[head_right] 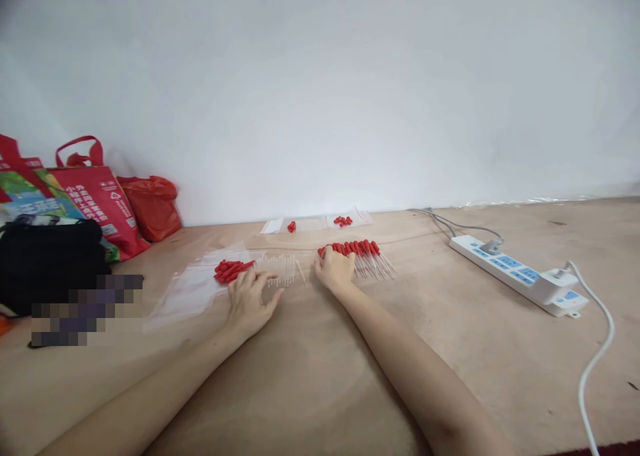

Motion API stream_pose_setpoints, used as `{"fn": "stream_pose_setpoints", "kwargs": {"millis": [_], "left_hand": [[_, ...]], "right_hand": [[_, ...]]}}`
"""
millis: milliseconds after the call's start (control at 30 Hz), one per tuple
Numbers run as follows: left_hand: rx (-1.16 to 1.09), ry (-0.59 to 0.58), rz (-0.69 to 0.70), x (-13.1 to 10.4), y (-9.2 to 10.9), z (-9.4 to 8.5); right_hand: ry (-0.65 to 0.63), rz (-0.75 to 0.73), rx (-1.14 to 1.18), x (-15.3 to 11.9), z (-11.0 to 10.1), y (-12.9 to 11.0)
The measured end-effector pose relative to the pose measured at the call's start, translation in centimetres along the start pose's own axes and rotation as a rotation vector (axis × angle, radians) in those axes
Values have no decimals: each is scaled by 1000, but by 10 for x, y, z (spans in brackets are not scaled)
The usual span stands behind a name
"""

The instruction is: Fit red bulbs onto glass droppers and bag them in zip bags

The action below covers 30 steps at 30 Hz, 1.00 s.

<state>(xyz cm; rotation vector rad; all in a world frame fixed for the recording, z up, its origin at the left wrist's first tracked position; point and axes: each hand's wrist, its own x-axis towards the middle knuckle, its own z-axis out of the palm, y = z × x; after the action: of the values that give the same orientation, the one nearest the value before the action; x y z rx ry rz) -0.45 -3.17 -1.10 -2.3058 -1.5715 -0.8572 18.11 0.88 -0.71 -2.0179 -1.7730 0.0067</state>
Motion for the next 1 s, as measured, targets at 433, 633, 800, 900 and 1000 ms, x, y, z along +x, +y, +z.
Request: {"fn": "stream_pose_setpoints", "kwargs": {"millis": [433,633,800,900,1000], "left_hand": [[244,120,-182,17,-38,-3],[288,112,-349,22,-80,-15],[113,83,-375,25,-109,-11],[62,59,-416,27,-118,-7],[43,59,-455,30,-121,-6]], "right_hand": [[-116,-192,-109,-20,7,-32],[-126,-214,-132,-27,3,-27],[-118,-238,-158,-40,-3,-13],[-125,-250,-164,-53,-9,1],[-117,-281,-125,-67,-16,20]]}}
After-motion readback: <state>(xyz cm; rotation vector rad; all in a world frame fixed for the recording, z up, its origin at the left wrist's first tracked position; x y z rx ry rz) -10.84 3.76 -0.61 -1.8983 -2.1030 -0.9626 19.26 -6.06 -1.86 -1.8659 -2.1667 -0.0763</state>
